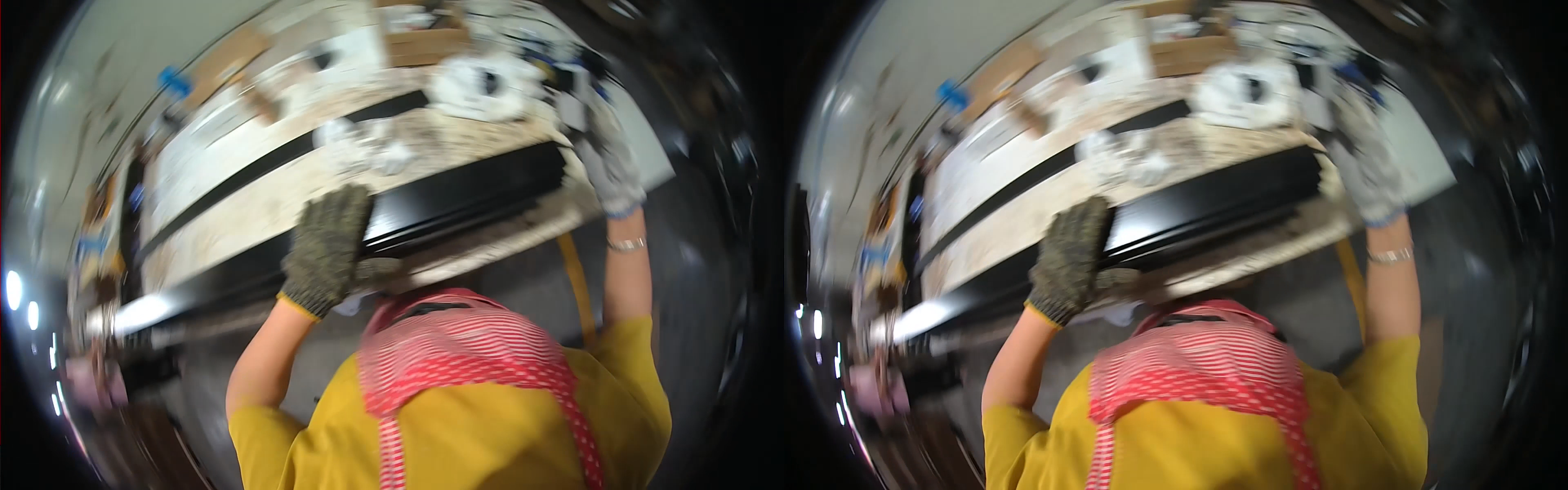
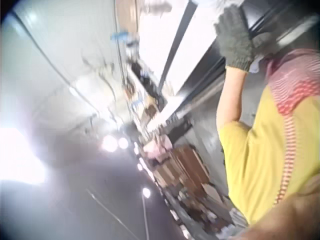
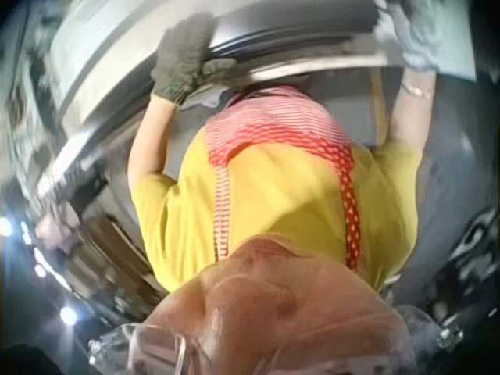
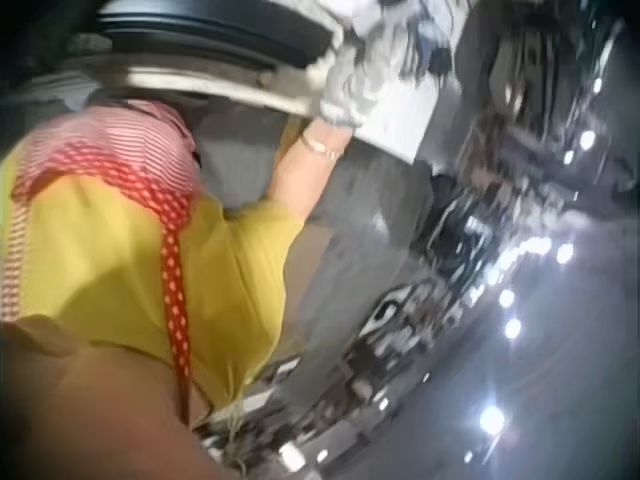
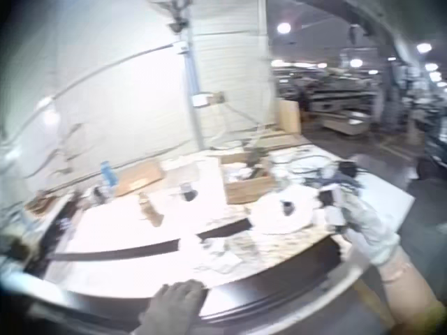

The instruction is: The person wipes several long black furniture parts with a white cloth, handling them one at a time on a work table.

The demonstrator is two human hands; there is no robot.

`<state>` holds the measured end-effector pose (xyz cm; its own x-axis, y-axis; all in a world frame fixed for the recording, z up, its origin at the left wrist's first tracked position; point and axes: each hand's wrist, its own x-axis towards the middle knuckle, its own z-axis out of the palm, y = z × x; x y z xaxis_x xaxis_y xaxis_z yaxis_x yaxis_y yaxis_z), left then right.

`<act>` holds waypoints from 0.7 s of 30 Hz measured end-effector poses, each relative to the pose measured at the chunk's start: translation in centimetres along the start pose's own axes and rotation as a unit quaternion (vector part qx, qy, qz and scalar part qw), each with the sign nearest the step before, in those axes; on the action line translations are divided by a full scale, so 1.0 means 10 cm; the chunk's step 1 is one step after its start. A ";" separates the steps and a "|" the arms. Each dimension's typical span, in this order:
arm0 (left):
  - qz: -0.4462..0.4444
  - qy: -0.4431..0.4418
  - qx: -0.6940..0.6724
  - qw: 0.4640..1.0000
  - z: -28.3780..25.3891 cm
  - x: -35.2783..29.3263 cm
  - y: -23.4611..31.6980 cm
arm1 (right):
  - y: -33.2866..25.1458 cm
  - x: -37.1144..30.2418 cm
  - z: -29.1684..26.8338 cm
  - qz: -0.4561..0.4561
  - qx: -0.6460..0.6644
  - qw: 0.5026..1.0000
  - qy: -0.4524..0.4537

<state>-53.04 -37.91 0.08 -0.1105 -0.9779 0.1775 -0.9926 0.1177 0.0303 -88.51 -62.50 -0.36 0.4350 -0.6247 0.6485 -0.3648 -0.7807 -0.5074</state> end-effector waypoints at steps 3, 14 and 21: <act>-0.067 -0.084 -0.057 0.993 -0.05 0.32 0.15 | 0.16 -0.15 -0.55 -0.066 -0.246 0.966 -0.036; -0.058 -0.058 -0.053 0.995 -0.03 0.39 0.22 | 0.39 -0.05 -0.57 0.219 0.175 0.936 -0.212; -0.048 -0.035 -0.038 0.997 0.01 0.36 0.20 | 0.45 -0.13 -0.60 0.112 0.225 0.940 -0.232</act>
<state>-55.46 -41.16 0.71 -0.0202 -0.9946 0.1015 -0.9924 0.0323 0.1191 -95.64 -65.15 -0.13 0.7395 -0.6320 0.2317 -0.1507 -0.4909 -0.8581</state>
